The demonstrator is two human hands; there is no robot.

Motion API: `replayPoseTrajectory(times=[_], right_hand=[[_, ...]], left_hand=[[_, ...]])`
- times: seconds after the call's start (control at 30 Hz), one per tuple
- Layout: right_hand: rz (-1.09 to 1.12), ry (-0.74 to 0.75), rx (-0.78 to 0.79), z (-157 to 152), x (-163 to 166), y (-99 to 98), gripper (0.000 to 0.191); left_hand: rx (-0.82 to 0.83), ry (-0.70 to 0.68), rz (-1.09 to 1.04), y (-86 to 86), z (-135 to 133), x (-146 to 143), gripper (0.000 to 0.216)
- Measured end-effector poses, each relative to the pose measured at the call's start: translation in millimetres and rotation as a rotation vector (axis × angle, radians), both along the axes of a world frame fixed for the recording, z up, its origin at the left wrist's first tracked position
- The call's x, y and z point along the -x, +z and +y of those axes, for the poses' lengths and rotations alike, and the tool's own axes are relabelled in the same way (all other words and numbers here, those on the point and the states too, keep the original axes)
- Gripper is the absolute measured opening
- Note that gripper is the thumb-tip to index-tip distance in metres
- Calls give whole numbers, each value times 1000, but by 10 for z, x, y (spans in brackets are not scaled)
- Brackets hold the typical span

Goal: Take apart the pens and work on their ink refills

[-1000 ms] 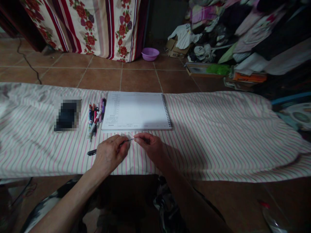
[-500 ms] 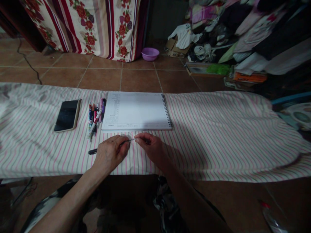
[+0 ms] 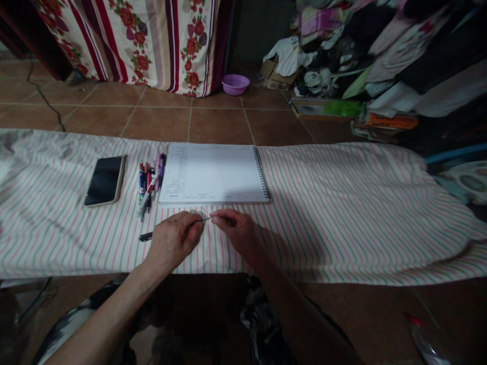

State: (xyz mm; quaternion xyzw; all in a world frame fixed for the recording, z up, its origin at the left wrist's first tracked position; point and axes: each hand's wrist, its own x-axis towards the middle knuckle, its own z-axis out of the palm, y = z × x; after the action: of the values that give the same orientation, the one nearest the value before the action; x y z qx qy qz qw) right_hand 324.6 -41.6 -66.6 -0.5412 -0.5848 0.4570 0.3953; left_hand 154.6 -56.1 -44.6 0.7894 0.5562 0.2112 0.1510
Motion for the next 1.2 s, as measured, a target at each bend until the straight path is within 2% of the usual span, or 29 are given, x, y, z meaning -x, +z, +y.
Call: replayPoseTrajectory(times=[0.37, 0.73, 0.93, 1.2], right_hand=[[18, 23, 0, 0, 3, -7, 12], [21, 54, 4, -18, 45, 28, 11], [42, 54, -1, -17, 42, 28, 11], [99, 49, 34, -19, 46, 25, 17]], left_hand=[[-15, -11, -4, -18, 22, -24, 19], [-28, -82, -37, -34, 22, -15, 19], [-46, -77, -15, -24, 22, -13, 19], [-21, -56, -104, -15, 19, -14, 18]])
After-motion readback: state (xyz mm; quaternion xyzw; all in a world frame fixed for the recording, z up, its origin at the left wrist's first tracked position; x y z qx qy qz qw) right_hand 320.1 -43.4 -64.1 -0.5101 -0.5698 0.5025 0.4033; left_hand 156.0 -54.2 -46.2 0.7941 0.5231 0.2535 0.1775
